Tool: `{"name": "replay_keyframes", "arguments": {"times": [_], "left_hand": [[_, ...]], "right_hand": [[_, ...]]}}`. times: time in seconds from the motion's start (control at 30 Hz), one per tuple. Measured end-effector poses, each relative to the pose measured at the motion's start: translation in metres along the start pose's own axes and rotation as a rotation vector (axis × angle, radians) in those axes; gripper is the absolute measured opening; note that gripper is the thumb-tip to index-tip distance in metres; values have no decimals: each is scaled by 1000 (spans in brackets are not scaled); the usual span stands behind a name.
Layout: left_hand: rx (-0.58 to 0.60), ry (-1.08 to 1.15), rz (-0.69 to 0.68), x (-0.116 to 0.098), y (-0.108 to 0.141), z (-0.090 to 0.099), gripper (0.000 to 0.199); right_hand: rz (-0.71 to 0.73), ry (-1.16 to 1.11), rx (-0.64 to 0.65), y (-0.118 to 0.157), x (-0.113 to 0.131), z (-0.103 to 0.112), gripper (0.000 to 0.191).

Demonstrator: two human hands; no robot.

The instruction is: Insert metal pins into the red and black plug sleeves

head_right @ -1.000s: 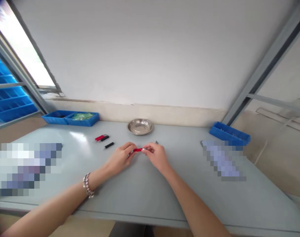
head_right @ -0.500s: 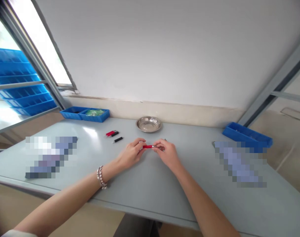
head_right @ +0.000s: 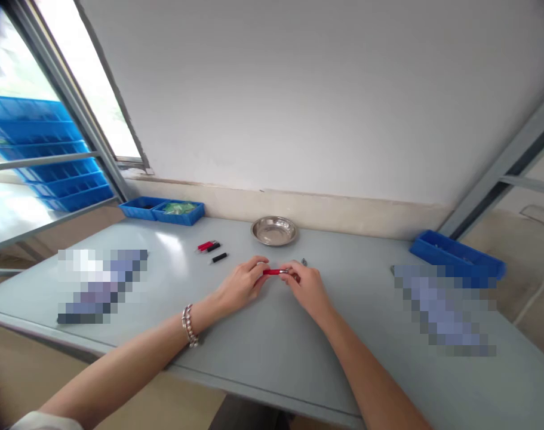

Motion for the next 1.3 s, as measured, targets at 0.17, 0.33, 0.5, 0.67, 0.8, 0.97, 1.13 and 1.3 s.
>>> {"name": "replay_keyframes", "arguments": {"times": [0.17,0.33,0.5,0.67,0.8,0.97,1.13,1.3], "left_hand": [[26,3,-6,-1,-1,0,20],[52,-7,-27,-2,-2,-1,22],[32,-1,-3,0,-2,-1,22],[-9,-36,-18,-2,-1,1,21],[-37,-55,-43,-5,0,4,22],[-52,-80,-79,-6,2,4,21],[-89,-118,-126,-3,3,0,20],[-79,-163,-161,-4,4,-4,21]], "right_hand": [[32,47,-3,1,2,-1,15],[45,99,-12,1,0,0,14],[51,112,-15,2,0,0,14],[72,158,10,2,3,-1,16],[94,210,29,2,6,-1,19],[132,224,55,2,10,-3,24],[88,137,87,0,8,-4,22],[42,-6,135,-2,3,-7,23]]}}
Point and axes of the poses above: each hand's wrist, its own y-axis away from the middle knuckle, its own z-axis out of the back of the hand, x = y × z, the point moved 7 cm from there along -y, towards the middle knuckle, and after that the axes turned 11 degrees about x, right-handed, at the moved point
